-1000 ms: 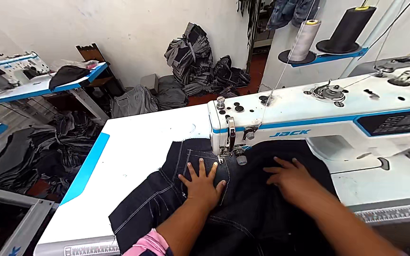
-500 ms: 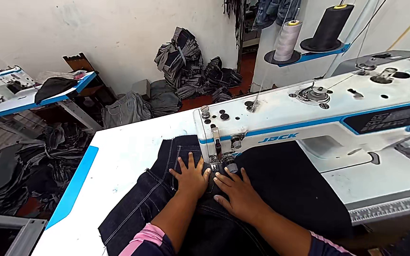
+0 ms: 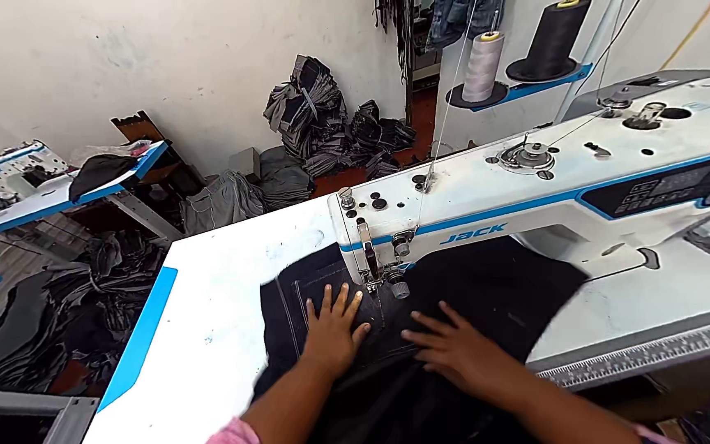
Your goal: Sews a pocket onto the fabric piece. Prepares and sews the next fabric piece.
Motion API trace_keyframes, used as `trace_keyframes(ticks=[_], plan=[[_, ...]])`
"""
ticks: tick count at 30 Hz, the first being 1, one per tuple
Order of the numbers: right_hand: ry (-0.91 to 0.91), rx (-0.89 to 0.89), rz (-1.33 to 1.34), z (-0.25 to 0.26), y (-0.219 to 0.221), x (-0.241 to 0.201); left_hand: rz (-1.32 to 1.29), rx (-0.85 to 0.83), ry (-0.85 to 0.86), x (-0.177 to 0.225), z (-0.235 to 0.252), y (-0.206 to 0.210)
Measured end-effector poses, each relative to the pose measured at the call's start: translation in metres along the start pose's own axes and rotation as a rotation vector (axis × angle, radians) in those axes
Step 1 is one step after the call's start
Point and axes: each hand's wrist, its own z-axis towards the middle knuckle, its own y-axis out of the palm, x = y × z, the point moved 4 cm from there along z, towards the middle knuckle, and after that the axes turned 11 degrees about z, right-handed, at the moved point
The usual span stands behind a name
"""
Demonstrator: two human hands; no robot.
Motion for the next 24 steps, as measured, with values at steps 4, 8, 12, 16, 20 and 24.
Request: trace_keyframes(ticks=[4, 8, 12, 16, 20, 24], plan=[[0.355, -0.275, 0.321, 0.009, -0.042, 0.023, -0.035, -0.064, -0.197, 0.030, -0.011, 0.000], [0.373, -0.164, 0.237, 0.034, -0.005, -0.023, -0.030, -0.075, -0.144, 0.020, -0.005, -0.002], [0.414, -0.215, 0.108, 0.042, 0.026, -0.020, 0.006, -0.098, -0.135, 0.006, 0.012, -0.010], [0.424, -0.284, 0.129, 0.055, 0.023, -0.005, 0.018, -0.102, -0.131, -0.003, 0.030, -0.015], [0.425, -0.306, 0.138, 0.066, 0.018, 0.006, 0.010, -0.106, -0.144, -0.008, 0.040, -0.018], [0.415, -0.342, 0.142, 0.067, 0.014, 0.008, 0.007, -0.186, -0.096, -0.011, 0.042, -0.023]])
